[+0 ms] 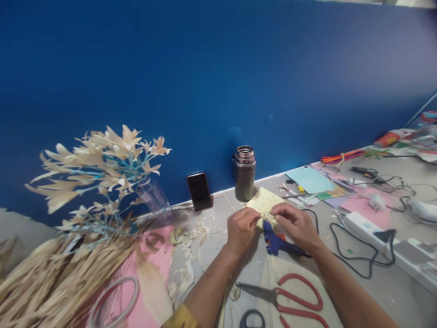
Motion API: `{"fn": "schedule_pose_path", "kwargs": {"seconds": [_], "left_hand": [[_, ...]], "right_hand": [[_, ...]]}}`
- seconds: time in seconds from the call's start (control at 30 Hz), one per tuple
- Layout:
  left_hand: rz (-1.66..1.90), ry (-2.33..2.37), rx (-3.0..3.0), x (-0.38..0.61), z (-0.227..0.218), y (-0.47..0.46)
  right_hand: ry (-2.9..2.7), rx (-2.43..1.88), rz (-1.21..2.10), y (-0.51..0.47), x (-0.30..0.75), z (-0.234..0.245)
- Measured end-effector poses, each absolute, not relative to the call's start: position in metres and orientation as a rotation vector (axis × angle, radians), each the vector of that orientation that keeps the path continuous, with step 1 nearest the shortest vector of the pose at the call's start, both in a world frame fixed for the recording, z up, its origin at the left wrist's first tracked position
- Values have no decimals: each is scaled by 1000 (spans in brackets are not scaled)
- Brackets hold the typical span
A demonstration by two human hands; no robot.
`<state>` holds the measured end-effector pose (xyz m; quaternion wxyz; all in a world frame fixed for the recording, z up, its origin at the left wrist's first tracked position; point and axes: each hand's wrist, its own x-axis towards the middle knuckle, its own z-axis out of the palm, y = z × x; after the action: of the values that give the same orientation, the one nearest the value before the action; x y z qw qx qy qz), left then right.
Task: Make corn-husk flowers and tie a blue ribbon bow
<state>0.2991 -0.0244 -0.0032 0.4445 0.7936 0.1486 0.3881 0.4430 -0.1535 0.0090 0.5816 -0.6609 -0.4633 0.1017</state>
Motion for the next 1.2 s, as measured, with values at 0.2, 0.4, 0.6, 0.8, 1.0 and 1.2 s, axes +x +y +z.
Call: {"fn": "schedule_pose_path", "kwargs": {"seconds": [0.2, 0.4, 0.6, 0.8, 1.0, 1.2], "left_hand": [[974, 369, 1999, 302, -8, -27], [996, 378, 1939, 303, -10, -29], [834, 483, 1562, 310, -7, -31], [798, 508, 1231, 315, -5, -29], [797, 506, 1227, 315, -5, -28], [779, 496, 1255, 315, -6, -26]], "right_hand": [[-1027, -1603, 243, -151, 438, 6], [-1037, -1629, 211, -149, 436, 4], [-1008, -1639, 166, -147, 435, 3], [-988, -1637, 180, -146, 433, 1], [-988, -1601, 205, -147, 436, 0], [-1037, -1614, 261, -149, 437, 1]]}}
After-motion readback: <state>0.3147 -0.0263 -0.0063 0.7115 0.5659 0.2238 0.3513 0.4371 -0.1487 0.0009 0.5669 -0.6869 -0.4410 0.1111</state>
